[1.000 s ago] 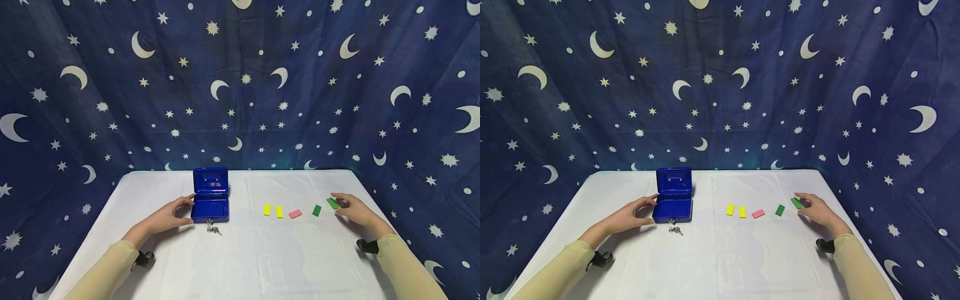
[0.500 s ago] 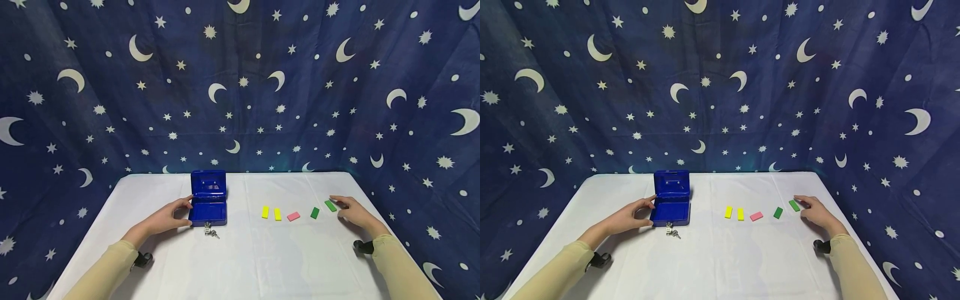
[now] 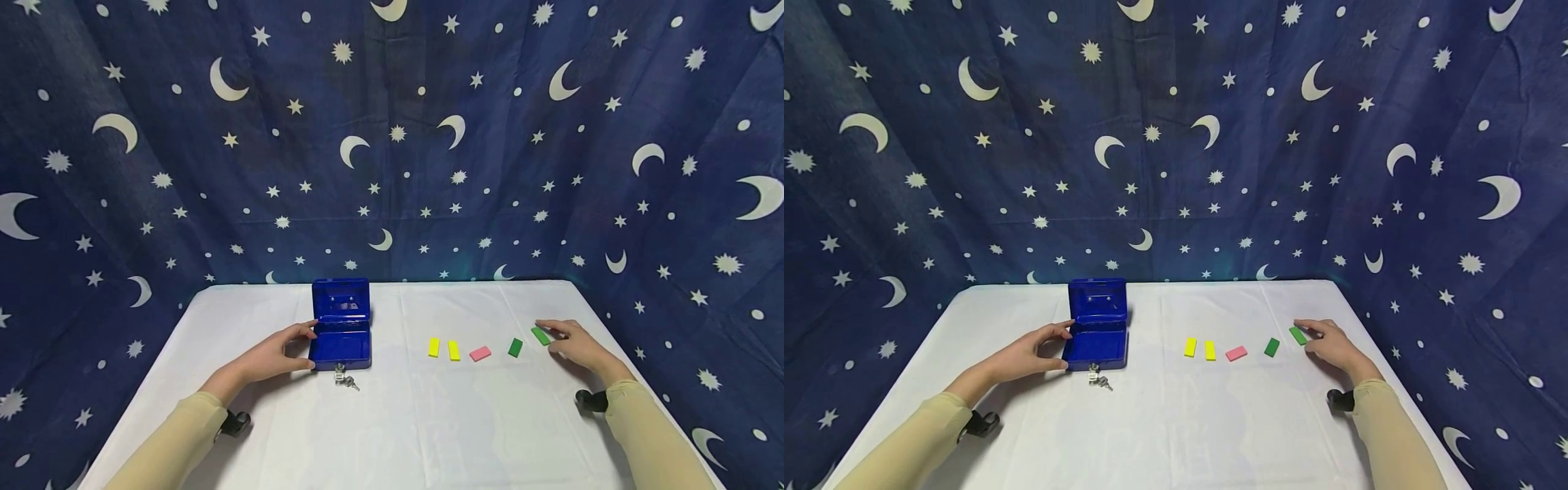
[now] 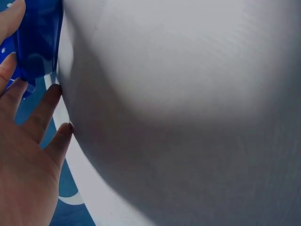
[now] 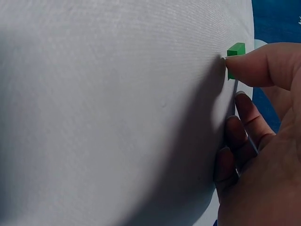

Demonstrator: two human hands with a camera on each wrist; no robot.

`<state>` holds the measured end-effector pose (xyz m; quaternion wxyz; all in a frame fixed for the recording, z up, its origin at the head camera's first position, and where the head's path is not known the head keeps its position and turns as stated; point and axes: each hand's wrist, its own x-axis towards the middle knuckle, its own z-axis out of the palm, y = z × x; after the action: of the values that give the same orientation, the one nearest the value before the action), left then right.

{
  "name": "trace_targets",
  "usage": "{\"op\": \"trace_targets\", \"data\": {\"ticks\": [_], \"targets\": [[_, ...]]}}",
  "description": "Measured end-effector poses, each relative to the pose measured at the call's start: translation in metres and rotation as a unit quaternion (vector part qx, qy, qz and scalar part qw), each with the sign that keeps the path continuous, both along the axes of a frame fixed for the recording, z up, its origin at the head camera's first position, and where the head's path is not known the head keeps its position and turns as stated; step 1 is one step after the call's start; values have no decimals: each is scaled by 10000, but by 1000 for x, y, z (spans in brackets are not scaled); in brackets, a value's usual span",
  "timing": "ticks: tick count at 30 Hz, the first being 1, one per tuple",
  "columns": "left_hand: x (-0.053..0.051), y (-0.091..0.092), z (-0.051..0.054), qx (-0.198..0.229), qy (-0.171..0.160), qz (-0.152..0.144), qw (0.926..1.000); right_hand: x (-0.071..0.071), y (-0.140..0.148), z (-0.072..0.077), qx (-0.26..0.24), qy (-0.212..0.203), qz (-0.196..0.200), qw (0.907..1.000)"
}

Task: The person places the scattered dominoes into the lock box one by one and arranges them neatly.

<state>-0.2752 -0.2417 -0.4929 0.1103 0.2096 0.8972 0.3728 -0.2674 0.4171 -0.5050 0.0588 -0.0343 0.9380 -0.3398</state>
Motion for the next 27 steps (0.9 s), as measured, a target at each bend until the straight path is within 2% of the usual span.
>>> {"op": "trace_targets", "data": {"ticks": [5,9,17,27], "targets": [[1,0,-2,4,-97,108,9999,0,-1,-2,38,114,53,9999],[1,-1,-4,-76,10,119,9999,2,-1,0,38,194,67,9998],[3,-1,-4,-36,56,56,10000,4,2,-2,102,179,56,9998],[4,-1,-5,-147,74,131,9998,3,1,-2,158,155,19,9998]]}}
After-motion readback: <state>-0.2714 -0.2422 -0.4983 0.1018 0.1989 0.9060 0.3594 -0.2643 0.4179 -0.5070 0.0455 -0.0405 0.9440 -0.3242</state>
